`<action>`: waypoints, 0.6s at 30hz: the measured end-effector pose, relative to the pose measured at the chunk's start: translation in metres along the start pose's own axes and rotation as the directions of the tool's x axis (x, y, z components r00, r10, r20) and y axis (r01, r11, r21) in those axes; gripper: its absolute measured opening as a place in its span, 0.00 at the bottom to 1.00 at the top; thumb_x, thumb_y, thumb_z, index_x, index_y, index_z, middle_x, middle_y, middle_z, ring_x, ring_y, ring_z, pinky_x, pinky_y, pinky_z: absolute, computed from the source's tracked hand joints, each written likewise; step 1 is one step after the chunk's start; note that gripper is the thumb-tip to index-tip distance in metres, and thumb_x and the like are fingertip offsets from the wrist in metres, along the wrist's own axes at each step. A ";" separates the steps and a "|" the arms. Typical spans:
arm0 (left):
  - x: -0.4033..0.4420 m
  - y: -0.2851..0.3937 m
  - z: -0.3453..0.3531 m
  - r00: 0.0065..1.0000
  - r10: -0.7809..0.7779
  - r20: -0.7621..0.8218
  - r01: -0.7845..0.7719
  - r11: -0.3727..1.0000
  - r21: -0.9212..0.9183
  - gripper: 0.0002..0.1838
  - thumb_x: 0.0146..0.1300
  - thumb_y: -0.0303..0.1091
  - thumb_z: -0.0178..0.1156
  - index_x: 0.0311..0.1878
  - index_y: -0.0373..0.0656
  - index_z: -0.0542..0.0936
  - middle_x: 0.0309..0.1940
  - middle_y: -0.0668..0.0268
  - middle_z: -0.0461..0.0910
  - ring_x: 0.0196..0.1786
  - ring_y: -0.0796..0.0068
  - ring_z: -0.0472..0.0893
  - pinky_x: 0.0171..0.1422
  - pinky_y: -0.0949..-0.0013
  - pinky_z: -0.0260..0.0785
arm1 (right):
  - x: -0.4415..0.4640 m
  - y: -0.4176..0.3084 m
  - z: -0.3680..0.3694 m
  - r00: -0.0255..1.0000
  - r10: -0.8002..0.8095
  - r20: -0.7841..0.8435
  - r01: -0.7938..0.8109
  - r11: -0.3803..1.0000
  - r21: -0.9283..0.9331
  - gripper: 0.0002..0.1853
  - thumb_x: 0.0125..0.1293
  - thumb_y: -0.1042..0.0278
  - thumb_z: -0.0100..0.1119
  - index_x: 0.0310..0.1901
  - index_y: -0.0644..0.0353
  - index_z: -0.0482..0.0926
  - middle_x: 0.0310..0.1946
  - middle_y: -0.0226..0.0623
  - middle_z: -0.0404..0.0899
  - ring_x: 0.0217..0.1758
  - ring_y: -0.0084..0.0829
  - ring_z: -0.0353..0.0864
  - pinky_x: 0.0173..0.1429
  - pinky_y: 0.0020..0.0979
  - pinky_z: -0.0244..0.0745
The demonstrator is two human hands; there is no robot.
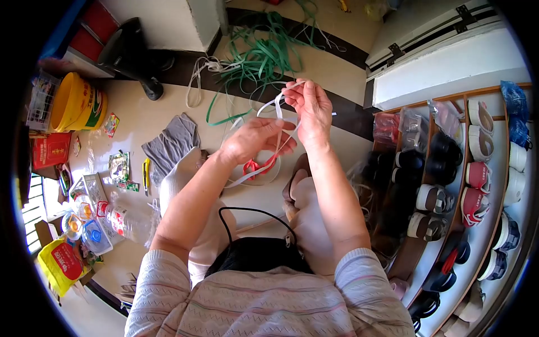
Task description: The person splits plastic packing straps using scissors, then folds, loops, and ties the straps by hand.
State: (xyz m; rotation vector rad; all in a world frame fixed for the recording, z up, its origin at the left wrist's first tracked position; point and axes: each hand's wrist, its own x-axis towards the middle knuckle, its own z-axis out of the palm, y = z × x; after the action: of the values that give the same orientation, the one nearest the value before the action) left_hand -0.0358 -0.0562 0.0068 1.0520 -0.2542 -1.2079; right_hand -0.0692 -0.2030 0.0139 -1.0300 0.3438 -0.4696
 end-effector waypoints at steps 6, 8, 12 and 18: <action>-0.003 0.004 -0.012 0.986 0.040 -0.162 -0.028 0.997 0.076 0.24 0.68 0.47 0.47 0.53 0.32 0.72 0.34 0.59 0.79 0.33 0.70 0.80 0.40 0.68 0.74 | -0.001 -0.002 0.010 0.995 -0.031 0.097 0.061 0.947 -0.316 0.15 0.68 0.60 0.51 0.44 0.64 0.77 0.36 0.35 0.80 0.38 0.22 0.79 0.41 0.21 0.72; -0.002 0.006 -0.019 0.957 0.144 -0.251 -0.113 0.985 0.134 0.24 0.68 0.47 0.47 0.54 0.33 0.72 0.36 0.61 0.79 0.37 0.72 0.80 0.42 0.69 0.73 | -0.001 0.000 0.006 0.987 -0.037 0.159 0.106 0.886 -0.452 0.14 0.67 0.61 0.53 0.45 0.64 0.77 0.37 0.34 0.81 0.38 0.21 0.79 0.42 0.20 0.71; -0.003 0.010 -0.022 0.936 0.226 -0.270 -0.218 0.974 0.057 0.24 0.69 0.46 0.46 0.55 0.33 0.71 0.41 0.60 0.78 0.43 0.71 0.79 0.46 0.69 0.72 | -0.005 0.007 0.006 0.960 -0.007 0.279 0.188 0.757 -0.626 0.10 0.64 0.66 0.56 0.43 0.60 0.80 0.36 0.31 0.81 0.37 0.21 0.78 0.44 0.22 0.71; 0.001 0.004 -0.021 0.955 0.214 -0.204 -0.218 0.976 0.002 0.24 0.69 0.46 0.45 0.55 0.33 0.71 0.44 0.58 0.79 0.47 0.69 0.78 0.52 0.67 0.70 | -0.009 0.018 0.004 0.950 -0.092 0.297 0.277 0.682 -0.677 0.08 0.61 0.67 0.59 0.39 0.59 0.82 0.39 0.36 0.78 0.43 0.30 0.77 0.48 0.27 0.72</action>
State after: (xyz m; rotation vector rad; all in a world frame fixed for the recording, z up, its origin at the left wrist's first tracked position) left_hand -0.0186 -0.0464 -0.0020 1.0916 -0.1913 -0.8975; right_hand -0.0711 -0.1873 0.0009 -1.8931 0.1968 -0.3877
